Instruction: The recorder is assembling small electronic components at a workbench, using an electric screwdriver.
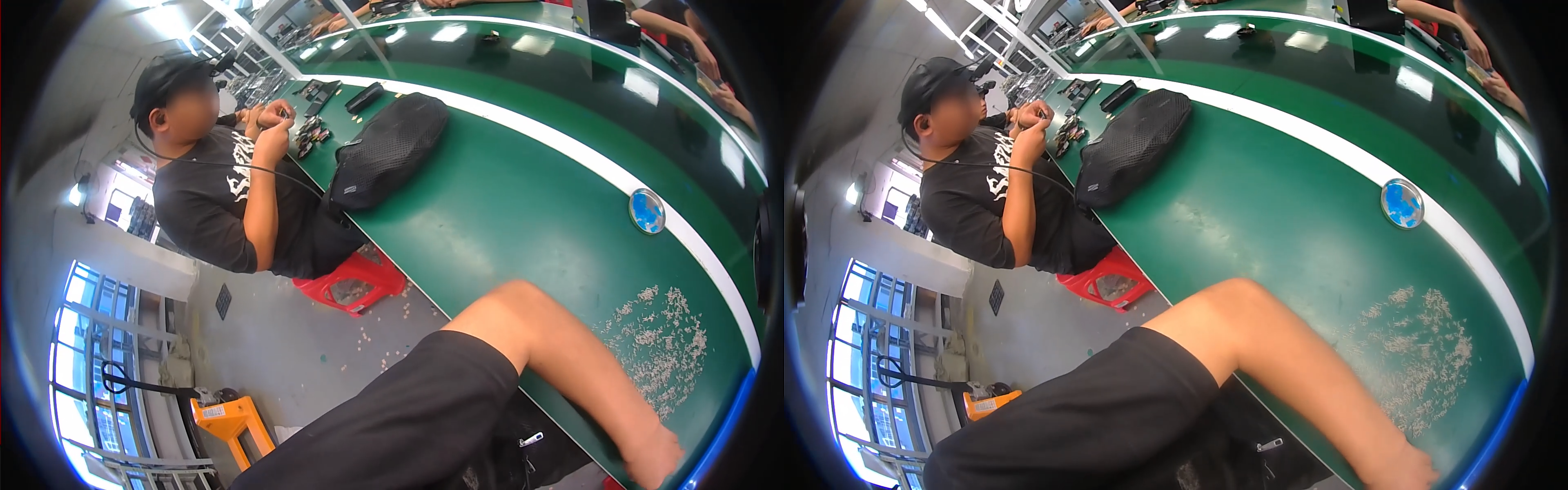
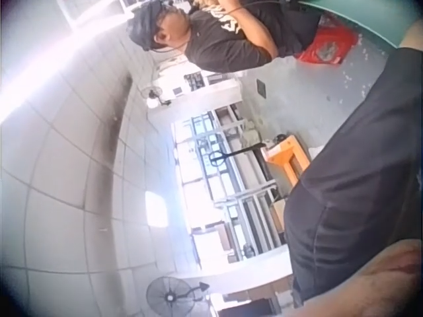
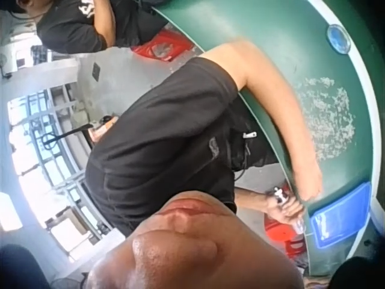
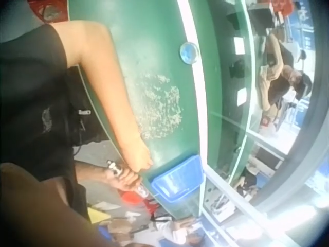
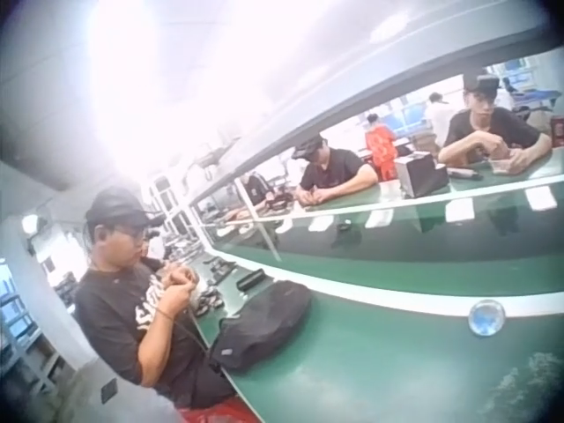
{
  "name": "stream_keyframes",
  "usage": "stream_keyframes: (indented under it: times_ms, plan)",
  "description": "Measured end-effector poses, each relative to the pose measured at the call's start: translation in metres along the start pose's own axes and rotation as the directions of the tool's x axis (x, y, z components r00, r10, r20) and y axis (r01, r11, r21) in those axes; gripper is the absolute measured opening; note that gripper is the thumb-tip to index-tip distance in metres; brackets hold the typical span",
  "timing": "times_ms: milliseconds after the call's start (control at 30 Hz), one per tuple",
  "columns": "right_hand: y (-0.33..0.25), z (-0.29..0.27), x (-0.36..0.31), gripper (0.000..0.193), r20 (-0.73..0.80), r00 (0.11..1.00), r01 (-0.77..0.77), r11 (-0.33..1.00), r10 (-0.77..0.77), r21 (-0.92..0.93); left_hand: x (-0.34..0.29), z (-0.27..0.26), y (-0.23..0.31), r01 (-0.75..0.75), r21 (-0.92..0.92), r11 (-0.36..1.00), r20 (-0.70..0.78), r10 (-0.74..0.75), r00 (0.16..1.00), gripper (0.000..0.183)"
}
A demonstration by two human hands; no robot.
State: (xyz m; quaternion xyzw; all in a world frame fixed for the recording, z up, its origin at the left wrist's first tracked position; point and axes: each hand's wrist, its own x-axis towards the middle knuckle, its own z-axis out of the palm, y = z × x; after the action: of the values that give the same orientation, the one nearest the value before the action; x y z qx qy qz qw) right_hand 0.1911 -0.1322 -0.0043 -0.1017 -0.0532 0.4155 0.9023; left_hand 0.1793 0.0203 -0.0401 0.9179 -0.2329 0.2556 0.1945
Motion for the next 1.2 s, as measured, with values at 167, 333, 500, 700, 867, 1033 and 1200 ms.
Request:
stream_keyframes:
  times_ms: [167, 333, 500, 700, 867, 1033, 1200]
  plan:
    - [0.006, 0.003, -0.001, 0.019, -0.039, 0.999, -0.005, 0.999, 0.004, -0.032, 0.023, 0.037, -0.002, 0.048, 0.032, 0.998, 0.07, -0.051, 0.996, 0.02]
    - [0.013, 0.007, 0.0, 0.016, -0.016, 0.999, -0.032, 0.999, 0.032, -0.039, 0.019, 0.019, 0.002, 0.093, 0.061, 0.994, 0.141, -0.101, 0.985, 0.019]
    - [0.021, 0.006, -0.006, 0.02, -0.153, 0.987, 0.026, 0.993, -0.043, -0.113, 0.007, -0.01, 0.018, 0.102, 0.057, 0.993, 0.216, -0.112, 0.97, 0.019]
    - [0.016, -0.011, -0.025, 0.017, -0.407, 0.824, 0.105, 0.812, -0.394, -0.574, -0.006, -0.032, 0.039, 0.066, -0.018, 0.998, 0.12, -0.063, 0.991, 0.012]
    - [0.058, 0.001, -0.02, 0.029, -0.398, 0.907, 0.008, 0.948, -0.141, -0.318, -0.039, -0.075, 0.032, 0.02, 0.216, 0.976, 0.04, -0.029, 0.999, 0.009]
    - [0.058, 0.0, -0.016, 0.014, -0.295, 0.936, 0.115, 0.957, -0.194, -0.266, -0.026, -0.086, 0.028, -0.051, 0.195, 0.98, 0.218, 0.007, 0.976, 0.032]
    - [0.036, -0.006, -0.012, 0.014, -0.211, 0.962, 0.12, 0.962, -0.174, -0.245, -0.028, -0.077, 0.022, 0.021, 0.104, 0.994, 0.225, -0.044, 0.973, 0.036]
